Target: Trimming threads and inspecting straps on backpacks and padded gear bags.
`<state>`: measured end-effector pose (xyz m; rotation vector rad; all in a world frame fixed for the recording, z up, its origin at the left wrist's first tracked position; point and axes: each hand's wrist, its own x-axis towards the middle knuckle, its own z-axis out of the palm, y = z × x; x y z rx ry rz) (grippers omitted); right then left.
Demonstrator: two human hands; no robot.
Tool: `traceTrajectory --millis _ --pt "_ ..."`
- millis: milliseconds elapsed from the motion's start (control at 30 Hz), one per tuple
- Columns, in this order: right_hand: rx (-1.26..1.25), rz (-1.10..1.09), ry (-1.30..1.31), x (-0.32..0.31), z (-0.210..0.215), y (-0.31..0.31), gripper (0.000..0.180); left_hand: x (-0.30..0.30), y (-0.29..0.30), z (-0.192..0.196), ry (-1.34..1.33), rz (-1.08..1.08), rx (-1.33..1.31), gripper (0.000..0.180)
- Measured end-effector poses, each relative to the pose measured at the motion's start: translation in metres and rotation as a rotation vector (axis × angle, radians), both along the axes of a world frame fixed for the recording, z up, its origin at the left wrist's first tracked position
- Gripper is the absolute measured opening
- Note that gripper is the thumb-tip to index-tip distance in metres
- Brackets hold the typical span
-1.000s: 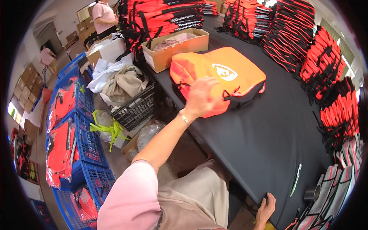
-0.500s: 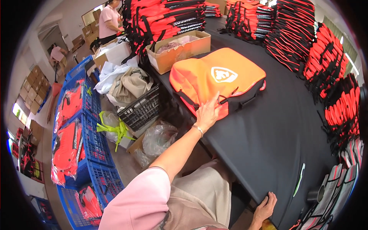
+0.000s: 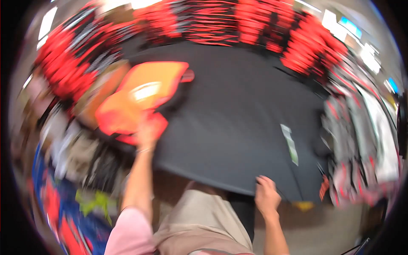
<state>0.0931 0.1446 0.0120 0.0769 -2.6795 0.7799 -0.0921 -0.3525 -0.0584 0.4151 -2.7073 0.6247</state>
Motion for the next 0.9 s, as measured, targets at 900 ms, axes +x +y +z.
traceTrajectory --millis 900 --pt "0.571 -1.110 0.451 -0.007 0.240 0.373 0.034 0.084 0.105 0.113 0.223 -0.553 0.717 0.018"
